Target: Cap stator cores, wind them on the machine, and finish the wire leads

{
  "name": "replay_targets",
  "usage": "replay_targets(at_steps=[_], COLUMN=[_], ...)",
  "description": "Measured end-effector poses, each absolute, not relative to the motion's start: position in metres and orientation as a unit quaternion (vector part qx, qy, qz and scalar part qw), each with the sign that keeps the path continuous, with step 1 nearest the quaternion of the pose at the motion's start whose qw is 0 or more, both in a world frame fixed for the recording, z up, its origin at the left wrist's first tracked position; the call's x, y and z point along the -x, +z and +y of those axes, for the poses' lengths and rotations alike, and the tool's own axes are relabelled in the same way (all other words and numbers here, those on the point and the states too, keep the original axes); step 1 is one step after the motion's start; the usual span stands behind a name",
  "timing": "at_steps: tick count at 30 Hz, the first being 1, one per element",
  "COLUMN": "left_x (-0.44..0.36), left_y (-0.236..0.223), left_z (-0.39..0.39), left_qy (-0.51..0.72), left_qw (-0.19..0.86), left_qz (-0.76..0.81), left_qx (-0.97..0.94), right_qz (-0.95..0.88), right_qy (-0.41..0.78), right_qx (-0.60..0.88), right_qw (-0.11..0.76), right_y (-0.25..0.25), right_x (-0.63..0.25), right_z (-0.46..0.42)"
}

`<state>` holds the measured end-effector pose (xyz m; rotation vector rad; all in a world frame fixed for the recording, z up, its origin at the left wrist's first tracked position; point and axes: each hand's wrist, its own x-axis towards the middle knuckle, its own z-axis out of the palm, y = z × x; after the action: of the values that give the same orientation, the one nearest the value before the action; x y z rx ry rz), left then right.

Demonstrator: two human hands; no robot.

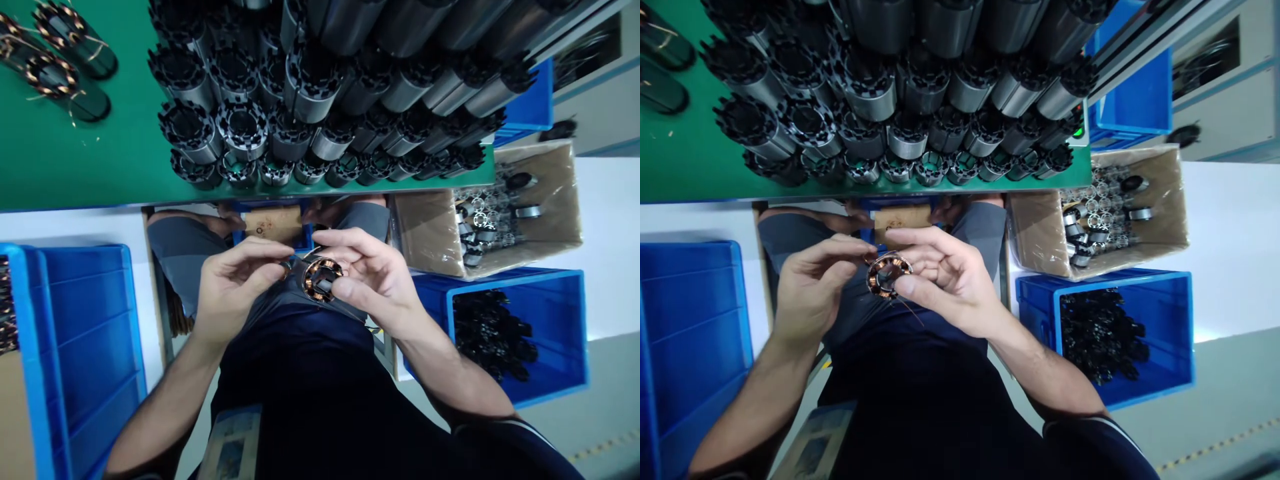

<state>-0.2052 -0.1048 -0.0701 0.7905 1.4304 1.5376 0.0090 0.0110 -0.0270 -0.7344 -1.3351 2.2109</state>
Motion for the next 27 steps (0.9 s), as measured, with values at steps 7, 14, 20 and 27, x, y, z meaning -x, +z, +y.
replay_targets(at_steps=[7, 14, 20, 27], left_x=[0.209, 0.208, 0.215, 0.205], left_y=[-0.045, -0.087, -0.042, -0.038], left_z=[-0.099, -0.12, -0.12, -0.121], left_qy=[0.587, 0.575, 0.529, 0.502], left_qw=[0.446, 0.408, 0.229, 0.226], left_qz=[0.558, 0.621, 0.594, 0.612], left_qx=[-0.382, -0.342, -0.561, -0.567], right_qz=[-0.514, -0.5, -0.528, -0.549], right_qy=[0.785, 0.773, 0.771, 0.781], right_qx=[0.276, 0.295, 0.275, 0.233], right_qw=[0.21, 0.257, 0.225, 0.185], right_y=[-0.042, -0.036, -0.033, -0.035], right_x=[-0.005, -0.013, 0.002, 0.001], right_z=[0.008, 0.009, 0.011, 0.013])
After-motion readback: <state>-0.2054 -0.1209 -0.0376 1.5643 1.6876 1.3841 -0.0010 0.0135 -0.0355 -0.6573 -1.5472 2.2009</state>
